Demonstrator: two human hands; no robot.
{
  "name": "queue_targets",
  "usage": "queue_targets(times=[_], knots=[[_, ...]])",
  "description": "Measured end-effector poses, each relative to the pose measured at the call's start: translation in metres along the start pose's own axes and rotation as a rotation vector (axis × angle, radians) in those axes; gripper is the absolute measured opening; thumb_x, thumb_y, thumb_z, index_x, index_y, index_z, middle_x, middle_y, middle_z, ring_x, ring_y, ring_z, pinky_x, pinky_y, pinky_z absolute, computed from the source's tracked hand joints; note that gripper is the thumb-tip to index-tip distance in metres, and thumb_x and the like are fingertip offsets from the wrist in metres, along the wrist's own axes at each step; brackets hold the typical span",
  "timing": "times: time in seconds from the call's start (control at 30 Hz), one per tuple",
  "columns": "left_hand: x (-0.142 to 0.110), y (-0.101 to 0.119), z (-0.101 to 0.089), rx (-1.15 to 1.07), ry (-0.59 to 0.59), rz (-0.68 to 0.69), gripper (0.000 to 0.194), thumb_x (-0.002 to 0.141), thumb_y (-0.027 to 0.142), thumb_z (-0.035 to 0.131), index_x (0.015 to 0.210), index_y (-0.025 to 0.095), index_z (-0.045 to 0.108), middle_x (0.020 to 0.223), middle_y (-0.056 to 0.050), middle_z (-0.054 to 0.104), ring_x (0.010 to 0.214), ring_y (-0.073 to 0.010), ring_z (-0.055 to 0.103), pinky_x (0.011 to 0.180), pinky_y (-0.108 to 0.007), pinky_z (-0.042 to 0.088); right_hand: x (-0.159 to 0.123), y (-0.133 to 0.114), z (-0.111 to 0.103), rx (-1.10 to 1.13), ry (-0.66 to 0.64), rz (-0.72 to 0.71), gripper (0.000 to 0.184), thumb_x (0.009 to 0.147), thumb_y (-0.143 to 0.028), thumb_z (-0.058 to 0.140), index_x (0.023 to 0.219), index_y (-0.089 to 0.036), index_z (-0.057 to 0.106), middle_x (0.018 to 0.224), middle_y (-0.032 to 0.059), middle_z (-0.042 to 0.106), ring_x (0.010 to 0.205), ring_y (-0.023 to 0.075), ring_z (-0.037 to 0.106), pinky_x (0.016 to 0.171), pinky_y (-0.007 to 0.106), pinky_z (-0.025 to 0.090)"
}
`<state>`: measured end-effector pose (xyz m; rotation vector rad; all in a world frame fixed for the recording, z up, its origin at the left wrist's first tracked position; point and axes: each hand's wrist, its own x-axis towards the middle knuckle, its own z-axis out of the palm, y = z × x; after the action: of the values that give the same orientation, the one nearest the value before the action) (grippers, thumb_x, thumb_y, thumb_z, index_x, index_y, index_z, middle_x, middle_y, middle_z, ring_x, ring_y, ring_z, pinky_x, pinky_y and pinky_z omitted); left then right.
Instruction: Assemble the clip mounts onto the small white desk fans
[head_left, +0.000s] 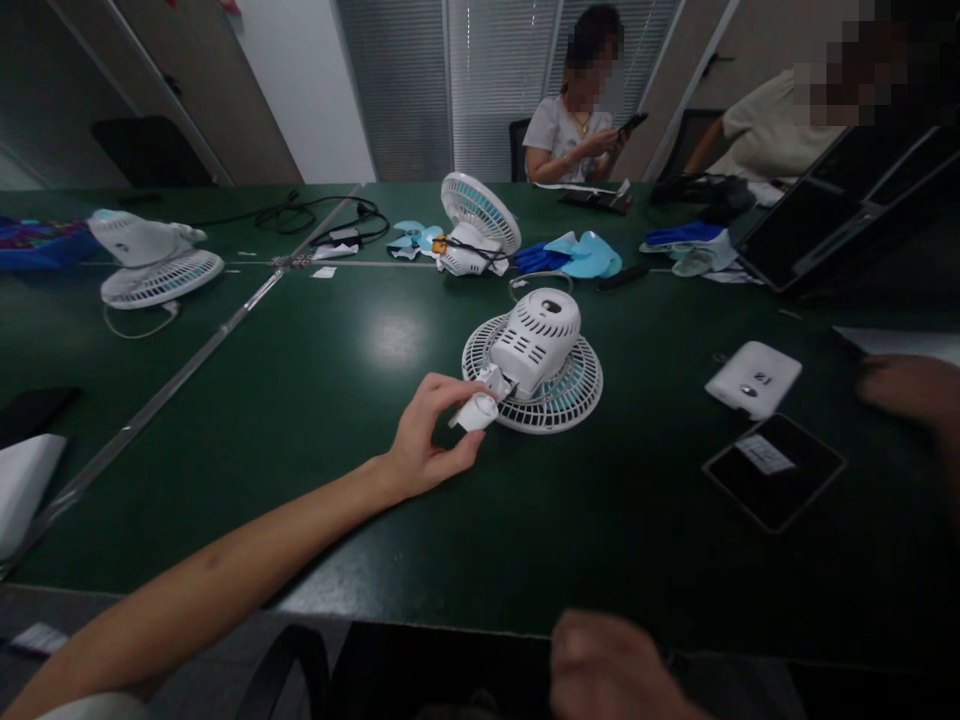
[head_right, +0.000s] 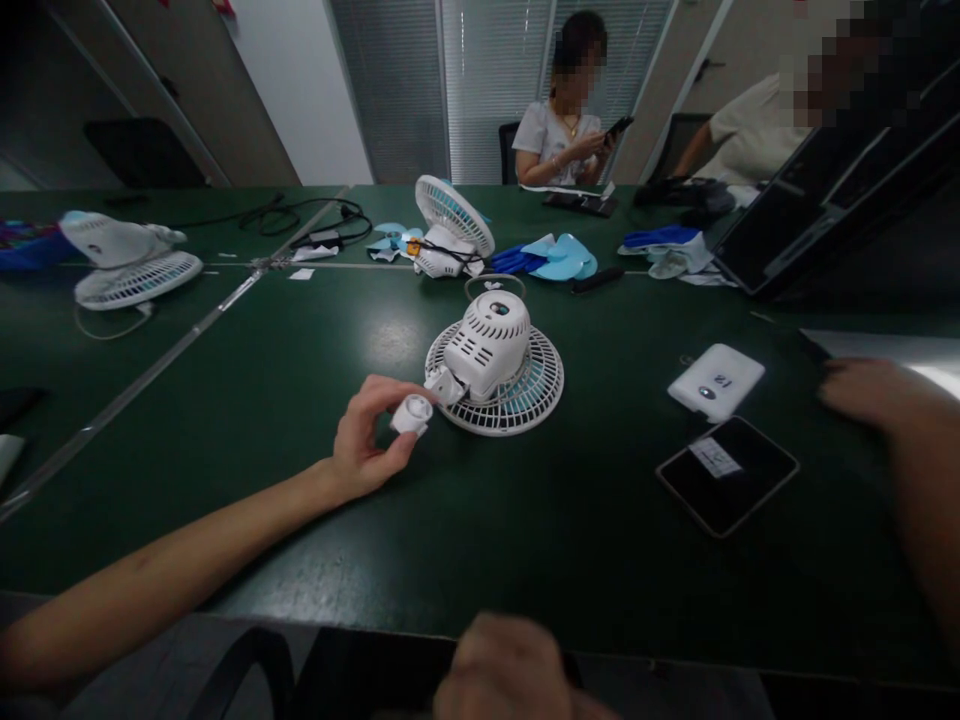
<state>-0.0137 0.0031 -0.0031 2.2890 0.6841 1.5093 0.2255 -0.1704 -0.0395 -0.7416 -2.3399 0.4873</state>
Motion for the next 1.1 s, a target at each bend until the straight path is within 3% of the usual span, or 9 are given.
queue_targets(times=[0.07, 0.17, 0.27, 0.4, 0.6, 0.8, 0.9, 0.97, 1.1], knots=[[-0.002, -0.001, 0.003, -0.046, 0.129, -0.040, 0.055, 0.092, 0.017, 0.063, 0.142, 0.025, 0.043, 0.116, -0.009, 0.065, 0.099, -0.0218, 0.064, 0.085, -0.038, 0.055, 0.028, 0.020, -0.036, -0.025, 0.140, 0.034, 0.044, 0.103, -0.026, 0.048, 0.145, -0.035, 0.051, 0.114, 0.0081, 0.066, 0.099, 0.0242, 0.067, 0.075, 0.041, 0.062], [-0.002, -0.004, 0.004, -0.058, 0.248, -0.153, 0.047, 0.093, 0.017, 0.062, 0.136, 0.023, 0.045, 0.113, -0.008, 0.060, 0.097, -0.0195, 0.062, 0.083, -0.034, 0.053, 0.083, 0.059, -0.068, -0.150, 0.464, 0.043, 0.052, 0.098, -0.014, 0.050, 0.148, -0.028, 0.048, 0.115, 0.0091, 0.067, 0.093, 0.0223, 0.068, 0.073, 0.038, 0.062], [0.002, -0.006, 0.000, -0.030, 0.218, -0.203, 0.034, 0.090, 0.018, 0.063, 0.122, 0.021, 0.050, 0.104, -0.006, 0.056, 0.089, -0.0178, 0.057, 0.077, -0.032, 0.050, 0.124, 0.097, -0.069, -0.173, 0.436, -0.137, 0.053, 0.095, -0.014, 0.059, 0.146, -0.027, 0.046, 0.117, 0.0068, 0.069, 0.101, 0.0214, 0.069, 0.081, 0.036, 0.063], [0.006, -0.007, -0.006, 0.021, 0.089, -0.140, 0.034, 0.081, 0.014, 0.065, 0.111, 0.020, 0.050, 0.097, -0.005, 0.052, 0.086, -0.0187, 0.054, 0.072, -0.031, 0.048, 0.136, 0.128, -0.051, -0.185, 0.357, -0.286, 0.041, 0.095, -0.016, 0.063, 0.134, -0.023, 0.053, 0.112, 0.0057, 0.072, 0.099, 0.0187, 0.071, 0.083, 0.034, 0.062], [0.007, -0.007, -0.001, 0.076, -0.087, -0.076, 0.039, 0.081, 0.011, 0.066, 0.115, 0.020, 0.050, 0.100, -0.006, 0.058, 0.089, -0.0199, 0.057, 0.075, -0.032, 0.050, 0.132, 0.123, -0.049, -0.104, 0.388, -0.124, 0.028, 0.097, -0.015, 0.060, 0.124, -0.023, 0.057, 0.106, 0.0050, 0.072, 0.097, 0.0193, 0.071, 0.081, 0.034, 0.061], [0.006, -0.004, 0.007, -0.013, -0.043, -0.360, 0.040, 0.087, 0.017, 0.068, 0.122, 0.020, 0.048, 0.111, -0.008, 0.053, 0.095, -0.0184, 0.057, 0.085, -0.033, 0.053, 0.133, 0.123, -0.049, -0.058, 0.373, -0.076, 0.030, 0.097, -0.020, 0.063, 0.126, -0.022, 0.055, 0.105, 0.0040, 0.071, 0.084, 0.0154, 0.069, 0.070, 0.029, 0.059], [0.004, -0.002, 0.011, -0.127, -0.020, -0.524, 0.045, 0.089, 0.022, 0.069, 0.128, 0.020, 0.047, 0.111, -0.007, 0.057, 0.093, -0.0175, 0.060, 0.085, -0.032, 0.053, 0.133, 0.124, -0.049, -0.077, 0.366, -0.101, 0.031, 0.097, -0.019, 0.064, 0.127, -0.024, 0.057, 0.109, 0.0044, 0.071, 0.095, 0.0173, 0.070, 0.078, 0.031, 0.061], [0.003, -0.002, 0.013, -0.194, -0.025, -0.580, 0.044, 0.090, 0.025, 0.069, 0.130, 0.019, 0.050, 0.110, -0.007, 0.060, 0.094, -0.0185, 0.062, 0.085, -0.032, 0.053, 0.134, 0.124, -0.050, -0.123, 0.383, -0.116, 0.032, 0.097, -0.019, 0.066, 0.128, -0.026, 0.060, 0.113, 0.0052, 0.068, 0.102, 0.0186, 0.068, 0.082, 0.033, 0.062], [0.002, -0.001, 0.014, -0.261, -0.003, -0.611, 0.040, 0.092, 0.026, 0.069, 0.128, 0.017, 0.055, 0.108, -0.008, 0.064, 0.096, -0.0195, 0.063, 0.086, -0.032, 0.053, 0.134, 0.124, -0.050, -0.194, 0.463, -0.108, 0.034, 0.094, -0.019, 0.071, 0.125, -0.029, 0.065, 0.108, 0.0043, 0.059, 0.092, 0.0164, 0.065, 0.073, 0.031, 0.062]])
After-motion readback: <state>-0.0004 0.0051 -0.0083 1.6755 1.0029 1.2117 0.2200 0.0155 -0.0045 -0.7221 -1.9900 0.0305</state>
